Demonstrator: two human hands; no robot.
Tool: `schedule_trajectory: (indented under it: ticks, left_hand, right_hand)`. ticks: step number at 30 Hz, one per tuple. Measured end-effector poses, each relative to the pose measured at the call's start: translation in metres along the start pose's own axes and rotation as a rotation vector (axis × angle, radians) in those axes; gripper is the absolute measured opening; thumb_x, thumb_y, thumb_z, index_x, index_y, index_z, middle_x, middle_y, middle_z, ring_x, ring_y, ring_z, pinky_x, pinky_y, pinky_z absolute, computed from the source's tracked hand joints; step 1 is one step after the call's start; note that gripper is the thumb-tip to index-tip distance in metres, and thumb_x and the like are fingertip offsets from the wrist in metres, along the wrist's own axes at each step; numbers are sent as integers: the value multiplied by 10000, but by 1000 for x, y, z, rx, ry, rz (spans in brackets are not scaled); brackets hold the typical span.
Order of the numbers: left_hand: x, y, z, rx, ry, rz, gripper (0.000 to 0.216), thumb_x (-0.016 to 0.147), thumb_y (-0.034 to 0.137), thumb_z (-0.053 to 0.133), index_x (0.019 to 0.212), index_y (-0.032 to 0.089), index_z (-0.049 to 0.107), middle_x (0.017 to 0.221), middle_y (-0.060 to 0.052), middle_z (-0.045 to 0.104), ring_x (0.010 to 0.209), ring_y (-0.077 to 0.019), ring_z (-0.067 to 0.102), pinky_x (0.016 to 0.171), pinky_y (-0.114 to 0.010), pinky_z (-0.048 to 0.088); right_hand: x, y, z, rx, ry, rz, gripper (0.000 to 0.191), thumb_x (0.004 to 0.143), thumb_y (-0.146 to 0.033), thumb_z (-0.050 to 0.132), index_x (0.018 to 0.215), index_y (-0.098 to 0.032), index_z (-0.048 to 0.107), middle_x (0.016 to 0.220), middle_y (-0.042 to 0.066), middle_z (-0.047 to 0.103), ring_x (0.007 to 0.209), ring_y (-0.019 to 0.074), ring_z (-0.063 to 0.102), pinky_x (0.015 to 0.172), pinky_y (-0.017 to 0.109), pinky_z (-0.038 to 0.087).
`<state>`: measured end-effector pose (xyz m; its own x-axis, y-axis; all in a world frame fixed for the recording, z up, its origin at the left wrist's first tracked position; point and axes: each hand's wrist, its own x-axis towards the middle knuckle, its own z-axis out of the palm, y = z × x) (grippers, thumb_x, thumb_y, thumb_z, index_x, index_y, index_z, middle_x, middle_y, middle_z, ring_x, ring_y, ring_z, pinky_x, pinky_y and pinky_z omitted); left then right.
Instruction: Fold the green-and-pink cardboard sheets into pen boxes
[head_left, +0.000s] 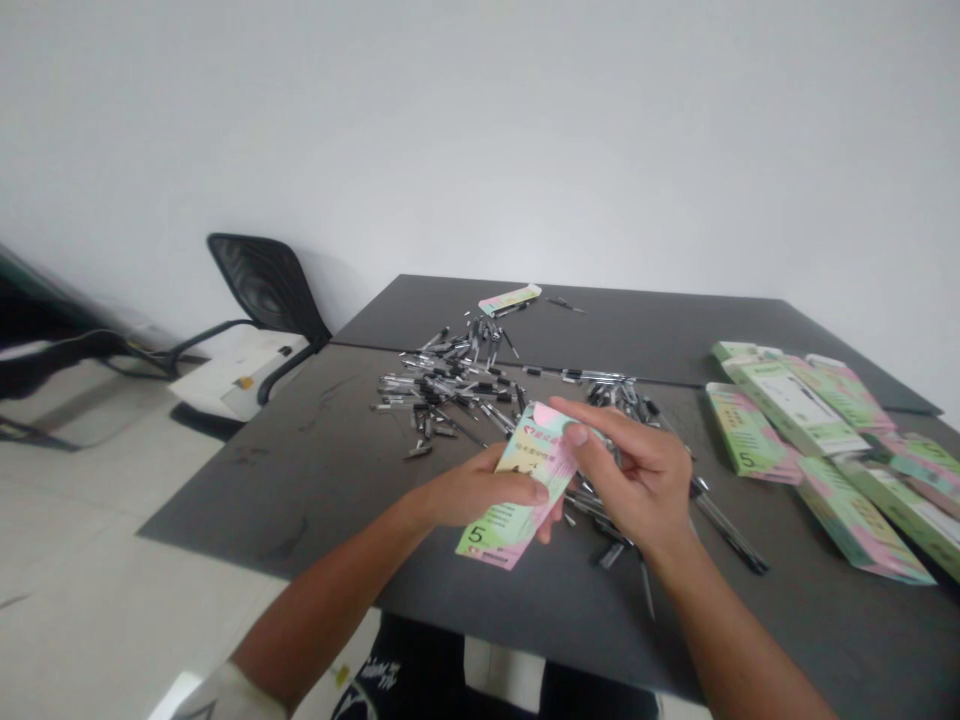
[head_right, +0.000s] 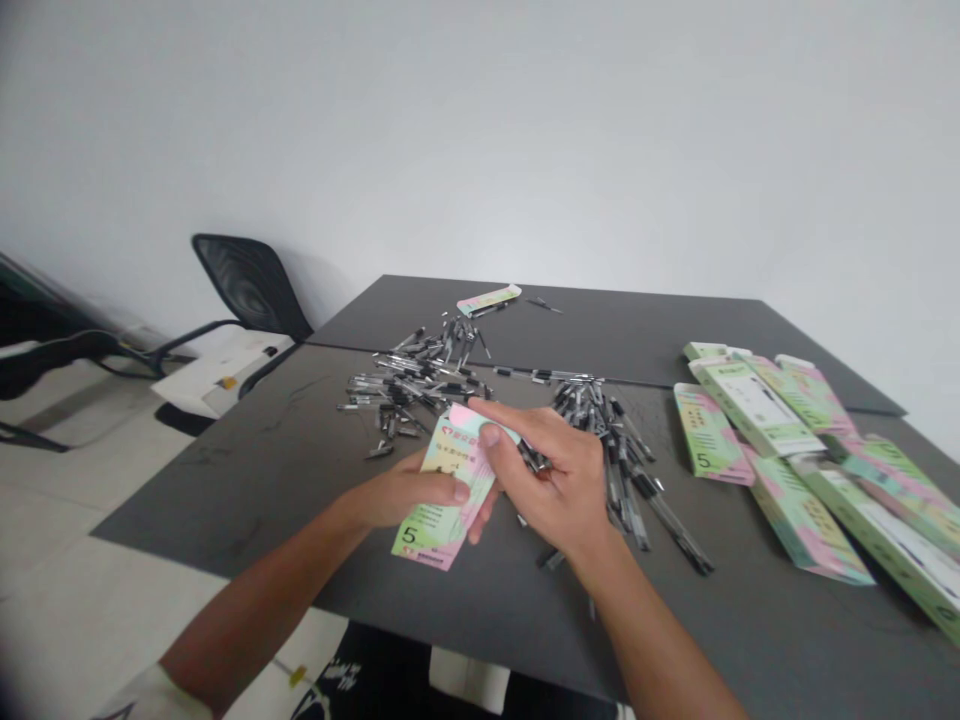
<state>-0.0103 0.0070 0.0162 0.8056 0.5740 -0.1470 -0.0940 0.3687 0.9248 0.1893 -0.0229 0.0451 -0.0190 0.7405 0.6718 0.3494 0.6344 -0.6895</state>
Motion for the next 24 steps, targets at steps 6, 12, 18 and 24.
schedule_trajectory:
  ticks: [6, 12, 18, 24]
  left_hand:
    - [1, -2, 0, -39, 42, 30, 336, 753, 389, 849, 939, 132, 737, 798, -63, 757, 621, -187, 719, 590, -269, 561]
    - [-1, -2, 0, -22, 63, 16, 340, 749, 384, 841, 951, 133, 731, 798, -56, 749, 622, -180, 718, 586, -265, 568]
    - [-4, 0, 1, 38, 93, -10, 317, 756, 395, 831, 893, 121, 753, 781, -69, 746, 638, -178, 712, 588, -254, 550]
    - [-5, 1, 3, 20, 104, -11, 288, 743, 357, 823, 903, 129, 748, 787, -56, 750, 613, -175, 710, 589, -264, 557]
  right_hand:
    - [2, -2, 3, 36, -2, 187, 273, 1020, -320, 720, 1247, -262, 860, 833, 9, 855, 565, 128, 709, 515, 219, 563]
    - [7, -7, 4, 171, -5, 245, 208, 1015, -327, 726, 1125, -268, 893, 707, -17, 800, 497, 114, 651, 465, 202, 544]
    - [8, -5, 3, 146, 19, 274, 201, 1018, -372, 738, 1119, -309, 901, 766, -17, 825, 559, 111, 664, 495, 189, 542]
    - [3, -4, 3, 88, 27, 214, 206, 1029, -358, 737, 1166, -334, 888, 864, -24, 857, 641, 117, 718, 551, 196, 567]
